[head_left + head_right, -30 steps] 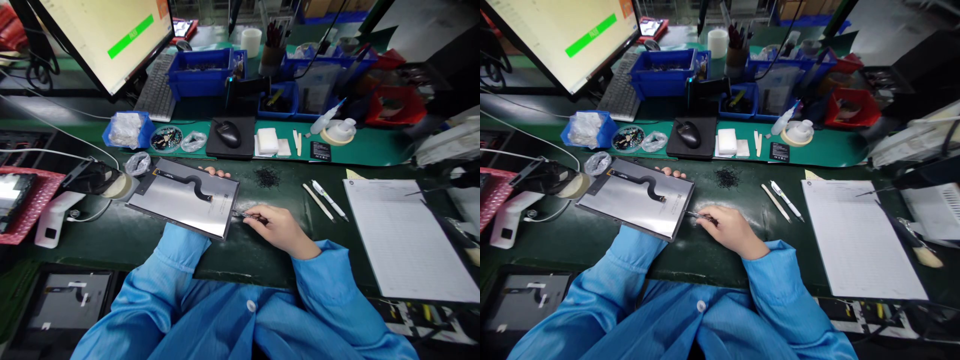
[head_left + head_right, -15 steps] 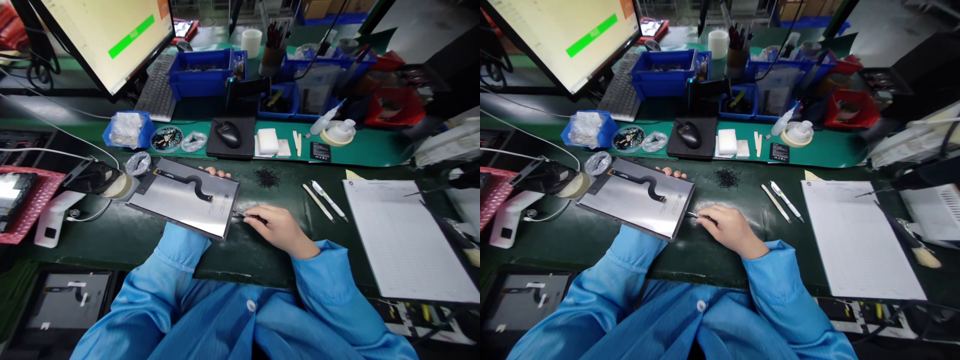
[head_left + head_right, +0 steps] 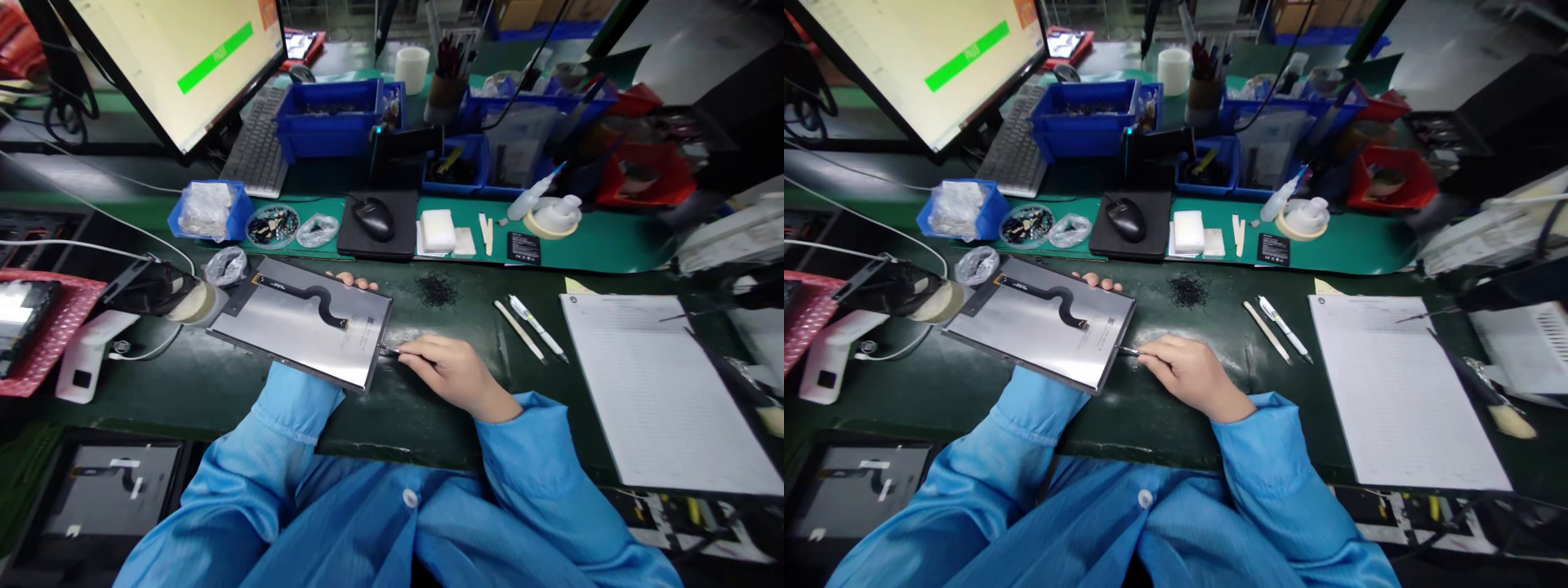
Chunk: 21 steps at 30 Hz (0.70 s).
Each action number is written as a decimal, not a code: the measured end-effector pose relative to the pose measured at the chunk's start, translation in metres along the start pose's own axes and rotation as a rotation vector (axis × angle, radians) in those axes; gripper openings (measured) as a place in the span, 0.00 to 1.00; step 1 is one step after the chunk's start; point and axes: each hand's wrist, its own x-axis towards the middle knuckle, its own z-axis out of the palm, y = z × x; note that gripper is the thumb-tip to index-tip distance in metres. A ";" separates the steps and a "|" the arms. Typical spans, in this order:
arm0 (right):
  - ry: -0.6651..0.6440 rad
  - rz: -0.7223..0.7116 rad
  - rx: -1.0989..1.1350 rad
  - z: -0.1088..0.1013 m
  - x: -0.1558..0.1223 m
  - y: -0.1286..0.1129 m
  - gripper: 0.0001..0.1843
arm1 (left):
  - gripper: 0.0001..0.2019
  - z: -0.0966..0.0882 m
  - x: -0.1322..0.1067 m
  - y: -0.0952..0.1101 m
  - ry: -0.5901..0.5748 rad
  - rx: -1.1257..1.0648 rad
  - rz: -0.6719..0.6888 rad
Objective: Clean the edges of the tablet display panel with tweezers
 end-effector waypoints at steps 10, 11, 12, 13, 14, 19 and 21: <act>0.000 0.073 0.037 0.000 -0.002 0.000 0.10 | 0.19 0.004 -0.002 0.001 0.017 0.016 -0.005; -0.009 0.060 0.028 -0.001 -0.002 0.000 0.11 | 0.19 0.004 -0.002 0.001 0.022 0.020 -0.006; -0.016 0.046 0.021 -0.002 -0.001 0.000 0.11 | 0.19 0.005 -0.002 0.002 0.030 0.026 -0.007; -0.022 0.033 0.015 -0.002 -0.001 0.000 0.12 | 0.18 0.005 -0.002 0.002 0.040 0.035 -0.006; -0.025 0.024 0.008 -0.002 -0.001 0.000 0.13 | 0.18 0.005 -0.002 0.002 0.050 0.044 -0.006; 0.012 0.081 0.053 0.002 -0.003 -0.002 0.10 | 0.18 0.006 -0.001 0.001 0.041 0.034 -0.001; 0.030 0.086 0.062 0.004 -0.003 -0.002 0.08 | 0.17 0.004 -0.001 0.000 0.017 0.022 0.000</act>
